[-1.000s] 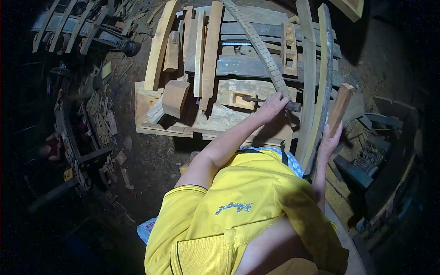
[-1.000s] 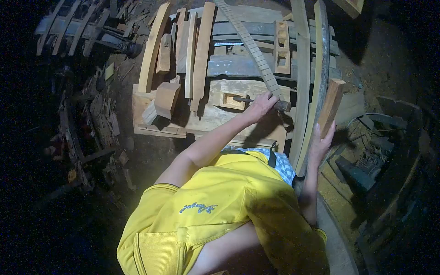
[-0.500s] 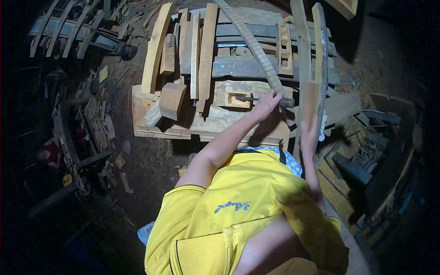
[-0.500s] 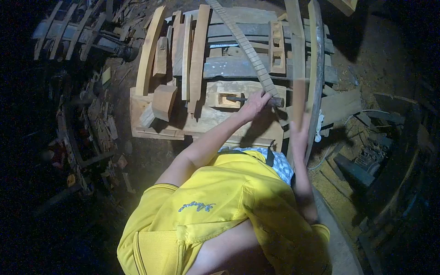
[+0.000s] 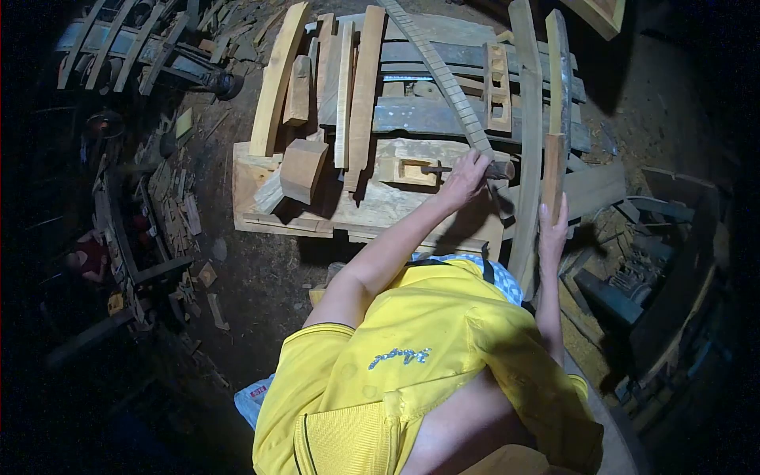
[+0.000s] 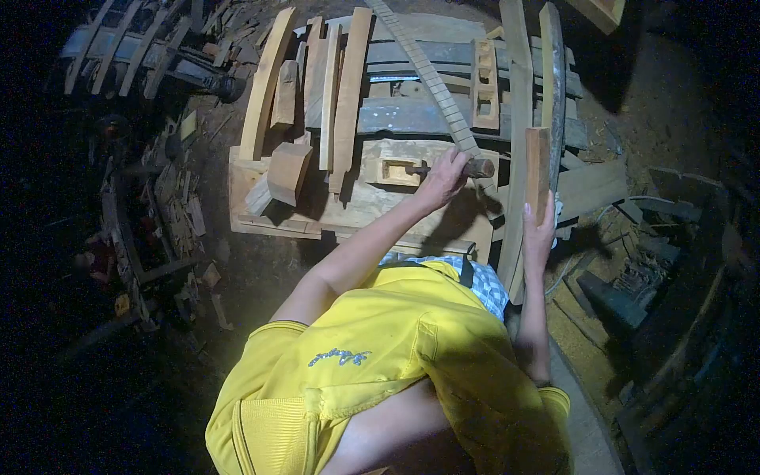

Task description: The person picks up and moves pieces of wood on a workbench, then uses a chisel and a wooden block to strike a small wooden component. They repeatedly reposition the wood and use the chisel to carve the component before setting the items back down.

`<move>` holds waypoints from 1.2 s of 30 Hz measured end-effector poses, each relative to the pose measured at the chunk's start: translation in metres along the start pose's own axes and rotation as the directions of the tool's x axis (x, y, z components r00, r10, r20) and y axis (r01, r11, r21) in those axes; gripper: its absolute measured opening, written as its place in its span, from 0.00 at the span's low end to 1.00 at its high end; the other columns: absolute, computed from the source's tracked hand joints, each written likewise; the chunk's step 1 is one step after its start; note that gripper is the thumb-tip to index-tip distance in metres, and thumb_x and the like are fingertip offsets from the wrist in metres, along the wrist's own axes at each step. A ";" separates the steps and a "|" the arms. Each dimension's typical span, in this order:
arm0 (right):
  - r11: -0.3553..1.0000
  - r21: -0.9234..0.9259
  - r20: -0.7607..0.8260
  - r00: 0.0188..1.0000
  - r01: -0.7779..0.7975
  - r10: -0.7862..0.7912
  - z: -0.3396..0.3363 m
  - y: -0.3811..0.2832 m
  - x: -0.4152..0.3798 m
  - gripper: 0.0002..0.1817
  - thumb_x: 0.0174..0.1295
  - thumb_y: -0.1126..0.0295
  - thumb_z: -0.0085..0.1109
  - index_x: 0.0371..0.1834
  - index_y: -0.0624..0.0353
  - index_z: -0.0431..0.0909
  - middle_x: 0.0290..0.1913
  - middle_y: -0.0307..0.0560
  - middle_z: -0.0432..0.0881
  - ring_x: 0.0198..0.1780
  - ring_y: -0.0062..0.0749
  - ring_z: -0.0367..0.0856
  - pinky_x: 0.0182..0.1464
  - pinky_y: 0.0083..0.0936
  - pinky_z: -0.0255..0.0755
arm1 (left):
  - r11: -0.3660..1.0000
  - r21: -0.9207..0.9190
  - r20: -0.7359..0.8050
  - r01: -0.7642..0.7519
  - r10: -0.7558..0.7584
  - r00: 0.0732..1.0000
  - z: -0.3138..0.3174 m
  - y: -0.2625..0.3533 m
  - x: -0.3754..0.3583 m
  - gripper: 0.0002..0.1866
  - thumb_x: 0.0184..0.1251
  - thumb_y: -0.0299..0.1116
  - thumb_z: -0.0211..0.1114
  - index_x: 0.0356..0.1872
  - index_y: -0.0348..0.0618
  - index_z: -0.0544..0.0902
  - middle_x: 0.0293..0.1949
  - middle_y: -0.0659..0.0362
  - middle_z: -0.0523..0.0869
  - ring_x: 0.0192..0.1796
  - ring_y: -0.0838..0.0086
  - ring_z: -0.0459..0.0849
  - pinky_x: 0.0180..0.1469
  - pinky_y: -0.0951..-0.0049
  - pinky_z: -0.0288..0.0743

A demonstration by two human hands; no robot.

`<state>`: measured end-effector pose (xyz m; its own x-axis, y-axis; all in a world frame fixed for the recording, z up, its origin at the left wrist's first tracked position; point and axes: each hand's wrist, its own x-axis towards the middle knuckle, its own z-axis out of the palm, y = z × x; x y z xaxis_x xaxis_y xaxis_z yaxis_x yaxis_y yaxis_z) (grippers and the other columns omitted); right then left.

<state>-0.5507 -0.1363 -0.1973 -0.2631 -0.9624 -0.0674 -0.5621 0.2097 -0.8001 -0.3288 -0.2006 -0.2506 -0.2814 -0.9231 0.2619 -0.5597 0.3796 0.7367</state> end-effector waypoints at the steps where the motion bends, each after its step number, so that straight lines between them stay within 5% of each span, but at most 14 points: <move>1: 1.000 0.003 0.022 1.000 -0.014 0.014 -0.002 0.001 0.000 0.32 0.64 0.60 0.53 0.68 0.63 0.55 0.66 0.58 0.63 0.66 0.41 0.63 0.65 0.30 0.56 | 1.000 0.015 -0.006 -0.022 0.022 1.000 0.003 -0.003 0.001 0.22 0.49 0.22 0.60 0.48 0.43 0.68 0.40 0.47 0.69 0.44 0.49 0.71 0.43 0.55 0.66; 11: 1.000 0.006 -0.102 0.995 0.023 -0.022 -0.001 -0.009 -0.017 0.31 0.65 0.62 0.52 0.68 0.63 0.55 0.64 0.60 0.65 0.64 0.42 0.65 0.64 0.31 0.57 | 0.998 0.036 0.068 -0.049 0.046 0.997 0.011 -0.015 0.006 0.24 0.47 0.22 0.62 0.49 0.43 0.68 0.41 0.47 0.70 0.45 0.50 0.72 0.44 0.57 0.67; 13: 0.986 0.159 -0.109 0.993 0.050 -0.033 0.011 -0.010 -0.019 0.32 0.64 0.61 0.53 0.67 0.63 0.56 0.65 0.59 0.63 0.64 0.45 0.65 0.63 0.31 0.58 | 0.997 0.047 0.074 -0.055 0.052 0.996 0.013 -0.017 0.008 0.25 0.46 0.22 0.63 0.49 0.43 0.68 0.41 0.48 0.70 0.45 0.50 0.72 0.44 0.57 0.67; 15: 0.974 0.017 0.295 0.932 -0.226 0.211 0.012 -0.022 -0.018 0.32 0.64 0.62 0.53 0.67 0.65 0.55 0.65 0.59 0.64 0.65 0.41 0.64 0.64 0.29 0.57 | 0.996 0.060 0.077 -0.066 0.061 0.995 0.014 -0.019 0.007 0.26 0.45 0.21 0.63 0.49 0.43 0.68 0.41 0.48 0.70 0.45 0.50 0.72 0.44 0.57 0.67; 18: 0.983 -0.066 0.318 0.931 -0.170 0.182 0.014 -0.029 -0.017 0.34 0.64 0.60 0.52 0.67 0.68 0.54 0.66 0.59 0.63 0.65 0.40 0.64 0.64 0.29 0.56 | 0.993 0.104 0.105 -0.064 0.053 0.993 0.011 -0.019 0.009 0.27 0.44 0.21 0.64 0.50 0.43 0.68 0.40 0.47 0.71 0.45 0.49 0.72 0.45 0.56 0.67; 20: 0.974 0.228 0.056 0.998 -0.013 0.000 0.016 -0.020 -0.019 0.34 0.64 0.59 0.52 0.69 0.63 0.54 0.66 0.54 0.63 0.63 0.40 0.66 0.60 0.31 0.62 | 0.995 0.088 0.087 -0.042 0.034 0.996 0.013 -0.017 0.006 0.27 0.44 0.21 0.64 0.50 0.43 0.68 0.40 0.47 0.71 0.46 0.49 0.72 0.45 0.55 0.67; 21: 0.991 0.132 -0.015 1.000 0.005 -0.003 0.014 -0.019 -0.014 0.34 0.64 0.58 0.51 0.69 0.63 0.54 0.67 0.55 0.61 0.62 0.41 0.68 0.59 0.32 0.64 | 0.995 0.092 0.085 -0.041 0.033 0.996 0.012 -0.016 0.006 0.27 0.44 0.21 0.64 0.50 0.43 0.68 0.40 0.47 0.71 0.46 0.49 0.72 0.45 0.55 0.67; 23: 0.948 0.301 -0.036 0.992 -0.107 0.123 0.021 -0.020 -0.014 0.33 0.64 0.58 0.51 0.68 0.63 0.55 0.64 0.57 0.65 0.62 0.43 0.69 0.59 0.32 0.64 | 0.998 0.061 0.121 -0.004 -0.003 0.993 0.010 -0.015 0.008 0.27 0.44 0.22 0.64 0.49 0.43 0.68 0.41 0.47 0.71 0.45 0.49 0.73 0.44 0.54 0.67; 25: 0.988 0.002 0.317 0.937 -0.152 0.144 0.017 -0.051 -0.012 0.31 0.63 0.60 0.52 0.67 0.61 0.57 0.59 0.60 0.71 0.59 0.44 0.72 0.58 0.33 0.65 | 0.997 0.080 0.131 0.012 -0.022 0.991 0.012 -0.020 0.008 0.26 0.44 0.22 0.64 0.49 0.43 0.68 0.41 0.47 0.71 0.45 0.49 0.73 0.44 0.54 0.67; 26: 0.995 -0.077 0.240 0.970 0.063 -0.043 0.032 -0.011 -0.014 0.31 0.61 0.61 0.54 0.67 0.56 0.58 0.56 0.59 0.74 0.57 0.46 0.74 0.56 0.33 0.67 | 0.994 0.100 0.143 0.031 -0.045 0.989 0.012 -0.023 0.006 0.26 0.45 0.22 0.63 0.49 0.43 0.68 0.41 0.47 0.71 0.45 0.49 0.73 0.44 0.54 0.67; 31: 0.992 0.074 0.130 0.987 -0.100 0.090 0.028 -0.025 -0.009 0.31 0.63 0.61 0.53 0.68 0.58 0.57 0.59 0.62 0.70 0.60 0.45 0.71 0.59 0.33 0.64 | 0.993 0.105 0.156 0.047 -0.063 0.986 0.000 -0.022 0.000 0.24 0.46 0.21 0.61 0.48 0.44 0.68 0.40 0.48 0.71 0.44 0.49 0.73 0.43 0.53 0.67; 36: 1.000 0.023 -0.063 0.998 0.007 -0.006 0.020 -0.004 0.008 0.32 0.65 0.58 0.52 0.68 0.62 0.55 0.64 0.60 0.64 0.65 0.46 0.63 0.65 0.33 0.56 | 0.995 0.094 0.122 0.029 -0.040 0.992 -0.002 -0.012 0.008 0.22 0.49 0.23 0.63 0.47 0.42 0.67 0.40 0.46 0.69 0.43 0.47 0.72 0.43 0.55 0.67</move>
<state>-0.5351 -0.1480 -0.2064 -0.3089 -0.9508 -0.0249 -0.5460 0.1987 -0.8139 -0.3231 -0.2126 -0.2560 -0.3516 -0.9234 0.1539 -0.6381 0.3567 0.6824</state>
